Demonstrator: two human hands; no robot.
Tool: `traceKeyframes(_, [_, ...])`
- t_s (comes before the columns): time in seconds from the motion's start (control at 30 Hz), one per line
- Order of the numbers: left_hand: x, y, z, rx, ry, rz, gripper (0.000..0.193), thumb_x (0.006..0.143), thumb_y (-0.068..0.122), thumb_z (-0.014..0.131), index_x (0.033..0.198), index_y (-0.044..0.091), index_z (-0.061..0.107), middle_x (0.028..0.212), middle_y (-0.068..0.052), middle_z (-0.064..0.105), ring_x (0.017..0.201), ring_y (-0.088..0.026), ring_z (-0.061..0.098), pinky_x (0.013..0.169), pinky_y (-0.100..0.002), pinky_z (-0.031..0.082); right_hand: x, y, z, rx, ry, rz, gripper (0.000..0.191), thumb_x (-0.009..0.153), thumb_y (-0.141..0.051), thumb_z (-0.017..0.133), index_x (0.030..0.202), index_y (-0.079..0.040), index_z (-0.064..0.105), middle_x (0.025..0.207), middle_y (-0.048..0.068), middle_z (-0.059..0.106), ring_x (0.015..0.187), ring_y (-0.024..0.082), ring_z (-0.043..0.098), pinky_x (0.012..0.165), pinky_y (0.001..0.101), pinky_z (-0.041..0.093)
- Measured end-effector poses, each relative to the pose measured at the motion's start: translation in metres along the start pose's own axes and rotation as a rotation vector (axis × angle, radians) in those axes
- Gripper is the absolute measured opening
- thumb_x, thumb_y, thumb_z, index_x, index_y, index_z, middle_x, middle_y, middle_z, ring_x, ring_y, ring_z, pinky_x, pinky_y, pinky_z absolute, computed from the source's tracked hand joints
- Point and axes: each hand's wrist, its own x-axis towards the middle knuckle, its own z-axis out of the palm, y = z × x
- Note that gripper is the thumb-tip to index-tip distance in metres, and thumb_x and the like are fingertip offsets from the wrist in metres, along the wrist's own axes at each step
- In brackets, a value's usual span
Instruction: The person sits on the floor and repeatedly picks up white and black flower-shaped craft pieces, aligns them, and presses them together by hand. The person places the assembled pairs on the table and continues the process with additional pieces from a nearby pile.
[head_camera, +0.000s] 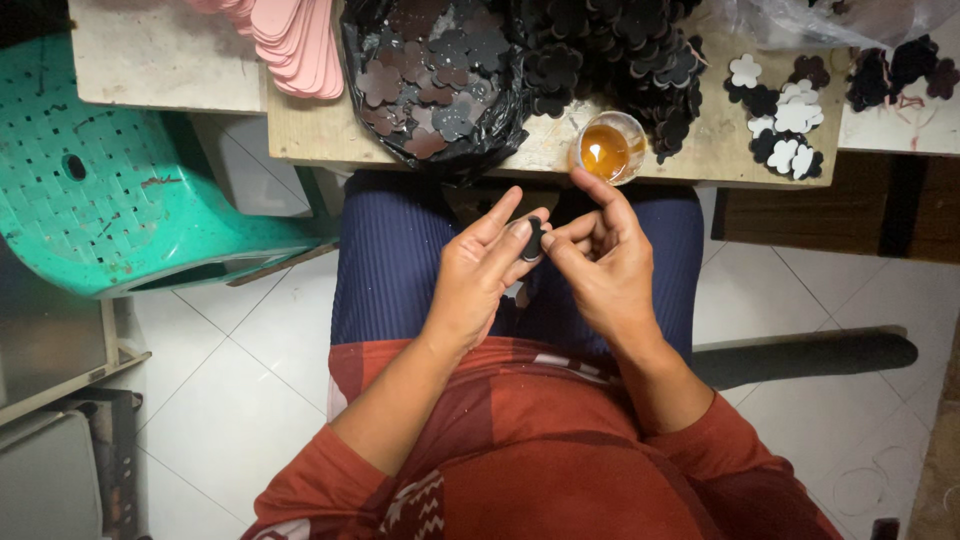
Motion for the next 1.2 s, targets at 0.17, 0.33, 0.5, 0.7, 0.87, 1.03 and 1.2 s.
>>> traceKeyframes(0.17, [0.001,-0.001,0.000,0.041,0.013,-0.002,0.060,0.103,0.009,0.057,0.158,0.000,0.036,0.141,-0.019,0.062,0.120,-0.021,0.065,0.102,-0.039,0.056,0.000,0.005,-0.001,0.007,-0.021,-0.009,0.067,0.092,0.005,0.071,0.153,0.003,0.043,0.092,0.003,0.069,0.080,0.004,0.063,0.074,0.0171,0.052])
traceKeyframes(0.33, [-0.002,0.002,-0.001,0.123,0.061,-0.024,0.057,0.103,0.012,0.056,0.156,0.002,0.039,0.139,-0.016,0.064,0.120,-0.017,0.065,0.098,-0.033,0.055,0.003,0.008,-0.008,0.047,-0.020,-0.003,0.067,0.095,0.003,0.069,0.156,0.001,0.042,0.099,0.004,0.070,0.083,0.004,0.061,0.075,0.0181,0.049])
traceKeyframes(0.5, [-0.003,0.004,-0.003,0.196,0.012,0.088,0.055,0.106,0.010,0.057,0.157,-0.002,0.042,0.141,-0.019,0.065,0.120,-0.015,0.059,0.104,-0.028,0.043,0.007,0.005,-0.013,0.072,-0.034,0.135,0.067,0.095,-0.003,0.070,0.156,-0.001,0.042,0.100,0.004,0.072,0.087,0.005,0.064,0.070,0.0194,0.048])
traceKeyframes(0.7, [-0.001,-0.001,-0.002,0.169,-0.014,0.112,0.059,0.103,0.008,0.059,0.157,-0.002,0.038,0.142,-0.019,0.063,0.127,-0.016,0.062,0.113,-0.030,0.045,0.006,0.006,-0.008,0.204,-0.113,0.146,0.072,0.089,0.004,0.073,0.153,0.000,0.042,0.098,0.005,0.072,0.088,0.007,0.067,0.082,0.0203,0.055])
traceKeyframes(0.87, [0.001,-0.001,-0.006,0.259,0.045,0.234,0.070,0.096,-0.002,0.068,0.158,-0.002,0.035,0.120,-0.017,0.070,0.102,-0.015,0.070,0.090,-0.027,0.058,0.008,0.010,-0.010,0.212,-0.087,0.126,0.070,0.090,0.005,0.073,0.154,0.002,0.044,0.097,0.006,0.072,0.086,0.008,0.066,0.077,0.0209,0.052])
traceKeyframes(1.03, [0.001,-0.001,-0.009,0.236,0.077,0.190,0.069,0.095,-0.001,0.071,0.156,-0.004,0.040,0.104,-0.011,0.074,0.088,-0.012,0.071,0.077,-0.025,0.060,0.009,0.011,-0.013,0.237,-0.112,0.142,0.071,0.090,0.006,0.073,0.154,0.002,0.042,0.097,0.006,0.072,0.089,0.010,0.068,0.083,0.0225,0.056])
traceKeyframes(1.2, [0.000,0.000,-0.010,0.261,0.077,0.161,0.066,0.095,0.002,0.071,0.154,-0.004,0.043,0.102,-0.008,0.075,0.087,-0.009,0.071,0.076,-0.023,0.060,0.010,0.011,-0.015,0.268,-0.135,0.155,0.074,0.089,0.007,0.073,0.155,0.002,0.040,0.099,0.007,0.072,0.091,0.011,0.069,0.085,0.0235,0.056])
